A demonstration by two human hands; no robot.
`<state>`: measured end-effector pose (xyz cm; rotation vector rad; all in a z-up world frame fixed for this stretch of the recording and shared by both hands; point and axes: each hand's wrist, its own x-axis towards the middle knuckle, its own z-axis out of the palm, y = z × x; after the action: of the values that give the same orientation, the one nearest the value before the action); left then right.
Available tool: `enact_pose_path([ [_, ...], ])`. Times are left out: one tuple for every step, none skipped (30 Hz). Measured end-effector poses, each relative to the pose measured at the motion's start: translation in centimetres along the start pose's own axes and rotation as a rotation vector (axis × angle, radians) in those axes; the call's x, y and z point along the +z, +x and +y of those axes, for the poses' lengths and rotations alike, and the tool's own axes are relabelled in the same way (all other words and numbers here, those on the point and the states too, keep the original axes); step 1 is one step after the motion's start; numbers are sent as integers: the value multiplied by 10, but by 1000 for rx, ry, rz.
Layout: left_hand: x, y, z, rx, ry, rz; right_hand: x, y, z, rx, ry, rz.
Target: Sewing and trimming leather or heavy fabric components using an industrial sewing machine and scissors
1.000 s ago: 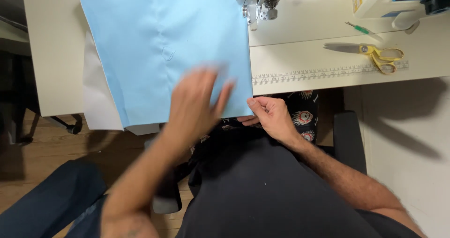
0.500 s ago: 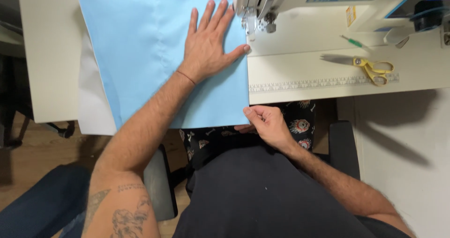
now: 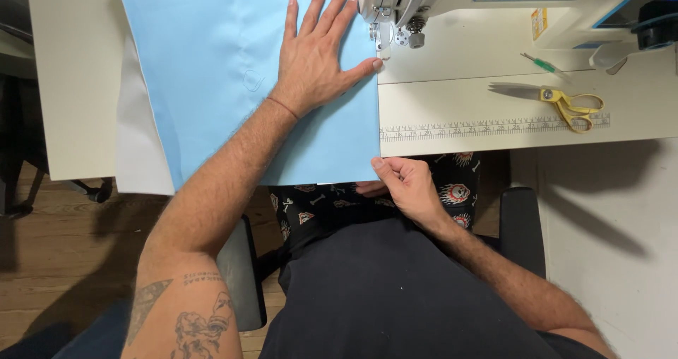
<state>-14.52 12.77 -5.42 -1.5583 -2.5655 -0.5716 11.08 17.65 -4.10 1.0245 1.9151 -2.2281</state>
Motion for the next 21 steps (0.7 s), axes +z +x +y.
enact_pose_path([
  [1, 0, 0, 5, -7, 6, 0, -1, 1, -6, 9, 4],
  [1, 0, -1, 6, -9, 5, 2, -2, 1, -5, 9, 6],
  [1, 2, -2, 8, -4, 3, 3, -1, 1, 10, 34, 19],
  [2, 4, -4, 11, 1, 1, 4, -1, 0, 24, 58, 31],
  [1, 5, -6, 12, 0, 1, 5, 0, 1, 25, 59, 33],
  [1, 7, -9, 31, 8, 22, 5, 1, 1, 20, 71, 41],
  [3, 7, -10, 49, 14, 40, 6, 1, 4, 18, 83, 50],
  [5, 7, -10, 49, 11, 37, 6, -1, 3, 22, 83, 52],
  [5, 8, -11, 53, 11, 52, 7, -1, 1, 33, 90, 73],
  [5, 9, -12, 56, 12, 67, 8, -1, -1, 44, 96, 93],
  [4, 10, -12, 58, 13, 67, 9, -1, -2, 42, 97, 93],
  [2, 12, -11, 43, 9, 43, 10, -1, -2, 46, 110, 99],
  [2, 12, -10, 30, 1, 15, 11, -3, -3, 53, 124, 107],
  [-1, 14, -11, 32, -2, 12, 11, -2, -3, 56, 125, 111],
  [-4, 15, -11, 44, -14, -11, 12, -1, -3, 53, 129, 114],
  [-7, 16, -12, 56, -27, -33, 12, -1, -3, 50, 132, 116],
  [-8, 17, -12, 56, -27, -33, 12, -1, -2, 49, 132, 116],
  [-8, 17, -12, 50, -28, -50, 13, -1, -1, 38, 152, 125],
  [-8, 18, -13, 47, -30, -69, 13, -1, 0, 26, 174, 137],
  [-9, 19, -14, 49, -31, -70, 14, 0, -1, 26, 175, 139],
  [-9, 20, -14, 54, -35, -59, 14, 1, -1, 33, 180, 149],
])
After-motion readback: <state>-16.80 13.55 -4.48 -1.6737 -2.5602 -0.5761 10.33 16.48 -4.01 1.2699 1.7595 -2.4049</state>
